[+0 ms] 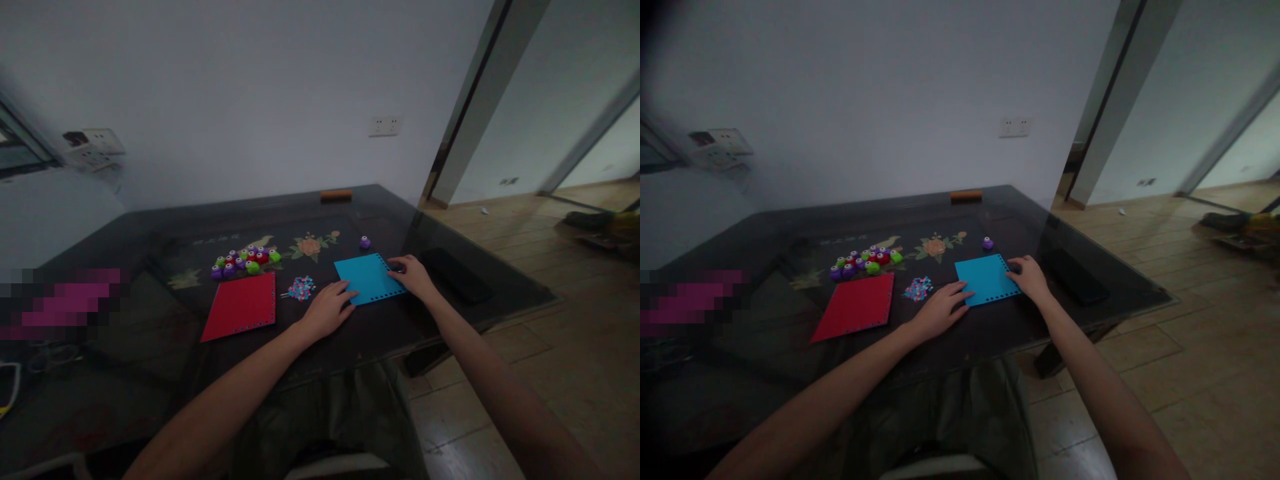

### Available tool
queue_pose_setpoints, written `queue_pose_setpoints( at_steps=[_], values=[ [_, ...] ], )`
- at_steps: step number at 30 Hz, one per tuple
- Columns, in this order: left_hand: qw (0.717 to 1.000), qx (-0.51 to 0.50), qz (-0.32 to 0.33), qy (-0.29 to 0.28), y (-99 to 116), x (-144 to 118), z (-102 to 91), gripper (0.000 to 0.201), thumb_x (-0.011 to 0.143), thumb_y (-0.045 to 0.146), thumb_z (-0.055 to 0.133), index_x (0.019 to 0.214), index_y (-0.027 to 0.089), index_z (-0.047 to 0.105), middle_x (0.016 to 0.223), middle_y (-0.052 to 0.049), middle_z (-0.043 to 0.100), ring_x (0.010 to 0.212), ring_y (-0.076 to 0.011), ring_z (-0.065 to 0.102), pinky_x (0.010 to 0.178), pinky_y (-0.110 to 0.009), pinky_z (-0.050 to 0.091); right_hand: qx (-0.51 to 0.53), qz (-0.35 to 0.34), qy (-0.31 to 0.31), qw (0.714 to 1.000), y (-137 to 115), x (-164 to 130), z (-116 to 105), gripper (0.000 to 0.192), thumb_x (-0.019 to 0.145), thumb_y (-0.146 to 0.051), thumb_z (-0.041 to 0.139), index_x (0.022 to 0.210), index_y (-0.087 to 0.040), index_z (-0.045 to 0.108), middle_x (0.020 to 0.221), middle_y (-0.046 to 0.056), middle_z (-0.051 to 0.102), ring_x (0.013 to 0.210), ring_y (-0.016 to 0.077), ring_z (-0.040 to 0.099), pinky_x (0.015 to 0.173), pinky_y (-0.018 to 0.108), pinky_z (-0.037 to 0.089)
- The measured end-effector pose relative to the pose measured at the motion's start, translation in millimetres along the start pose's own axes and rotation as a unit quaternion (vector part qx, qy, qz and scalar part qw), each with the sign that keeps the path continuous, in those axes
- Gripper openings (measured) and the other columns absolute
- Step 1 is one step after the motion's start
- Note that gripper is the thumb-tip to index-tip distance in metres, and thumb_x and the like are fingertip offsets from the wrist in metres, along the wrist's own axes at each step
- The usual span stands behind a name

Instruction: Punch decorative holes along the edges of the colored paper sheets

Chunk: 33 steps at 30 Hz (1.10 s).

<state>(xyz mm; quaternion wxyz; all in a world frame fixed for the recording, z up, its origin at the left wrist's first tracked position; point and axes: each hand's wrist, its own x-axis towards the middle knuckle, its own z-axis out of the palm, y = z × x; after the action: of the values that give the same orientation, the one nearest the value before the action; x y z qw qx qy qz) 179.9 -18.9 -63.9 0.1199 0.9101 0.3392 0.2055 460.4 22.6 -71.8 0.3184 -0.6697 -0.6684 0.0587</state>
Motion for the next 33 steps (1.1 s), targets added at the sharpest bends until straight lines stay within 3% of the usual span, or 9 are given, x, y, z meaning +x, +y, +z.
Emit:
queue_pose_setpoints(
  at_steps=[10,33],
  values=[
    [1.0,-0.008,-0.006,0.017,-1.1,2.9,1.3,0.035,0.094,0.022,0.034,0.118,0.018,0.059,0.133,-0.012,0.052,0.125,-0.0198,0.046,0.106,-0.04,0.036,-0.02,-0.005,-0.006,1.0,2.5,0.9,3.5,0.033,0.072,-0.029,0.065,0.103,-0.018,0.068,0.095,0.008,0.054,0.075,0.0186,0.056,0.074,0.033,0.046],
    [1.0,-0.017,-0.019,0.008,-0.4,1.9,-0.6,0.034,0.09,0.022,0.043,0.122,0.016,0.055,0.134,-0.013,0.051,0.127,-0.0204,0.044,0.108,-0.039,0.034,-0.022,-0.004,-0.006,1.0,2.1,-0.2,3.0,0.036,0.071,-0.031,0.067,0.104,-0.017,0.067,0.095,0.008,0.054,0.076,0.019,0.056,0.073,0.033,0.046]
  ],
)
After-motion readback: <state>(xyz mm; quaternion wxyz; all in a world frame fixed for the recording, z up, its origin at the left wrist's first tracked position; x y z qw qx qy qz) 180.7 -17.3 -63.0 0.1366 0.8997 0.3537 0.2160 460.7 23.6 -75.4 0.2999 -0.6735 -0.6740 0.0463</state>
